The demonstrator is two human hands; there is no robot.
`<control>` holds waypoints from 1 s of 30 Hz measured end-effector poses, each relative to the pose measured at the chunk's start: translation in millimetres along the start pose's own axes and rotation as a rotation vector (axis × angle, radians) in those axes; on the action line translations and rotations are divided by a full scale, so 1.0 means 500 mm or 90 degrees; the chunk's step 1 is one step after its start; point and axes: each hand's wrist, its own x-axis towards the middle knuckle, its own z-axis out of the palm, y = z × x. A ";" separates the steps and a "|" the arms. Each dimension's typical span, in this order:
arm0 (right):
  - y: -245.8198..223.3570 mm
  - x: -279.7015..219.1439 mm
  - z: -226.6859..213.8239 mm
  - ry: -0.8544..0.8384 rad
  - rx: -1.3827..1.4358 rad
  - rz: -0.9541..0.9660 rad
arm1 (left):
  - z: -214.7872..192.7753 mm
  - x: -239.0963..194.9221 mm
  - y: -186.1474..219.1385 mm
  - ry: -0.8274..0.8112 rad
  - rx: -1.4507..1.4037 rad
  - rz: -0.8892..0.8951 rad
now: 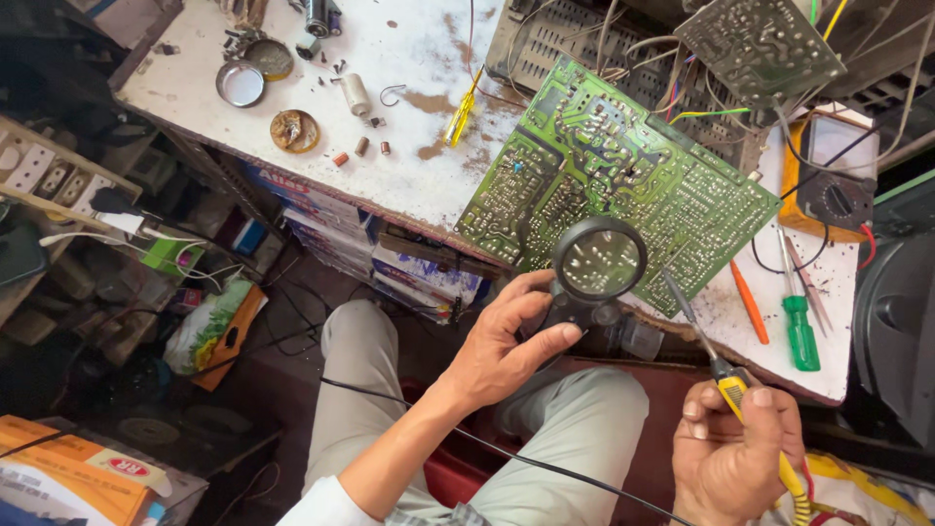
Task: The person uses a magnifying glass to closely inspect a green circuit board while holding a yellow-handled tool, likely a soldering iron, to touch various points on the board. The person adjusts the magnifying glass and tool positions repeatedly to examine different areas of the circuit board.
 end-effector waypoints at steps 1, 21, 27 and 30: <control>-0.002 0.002 0.005 -0.009 -0.014 -0.014 | 0.005 0.001 -0.001 0.003 -0.004 -0.002; -0.009 0.102 0.080 -0.205 -0.122 -0.013 | 0.020 0.009 0.030 0.012 -0.139 -0.069; -0.001 0.108 0.088 -0.218 -0.121 -0.008 | 0.019 0.006 0.031 0.002 -0.135 -0.040; 0.001 0.110 0.090 -0.215 -0.137 -0.008 | 0.018 0.006 0.033 -0.003 -0.136 -0.041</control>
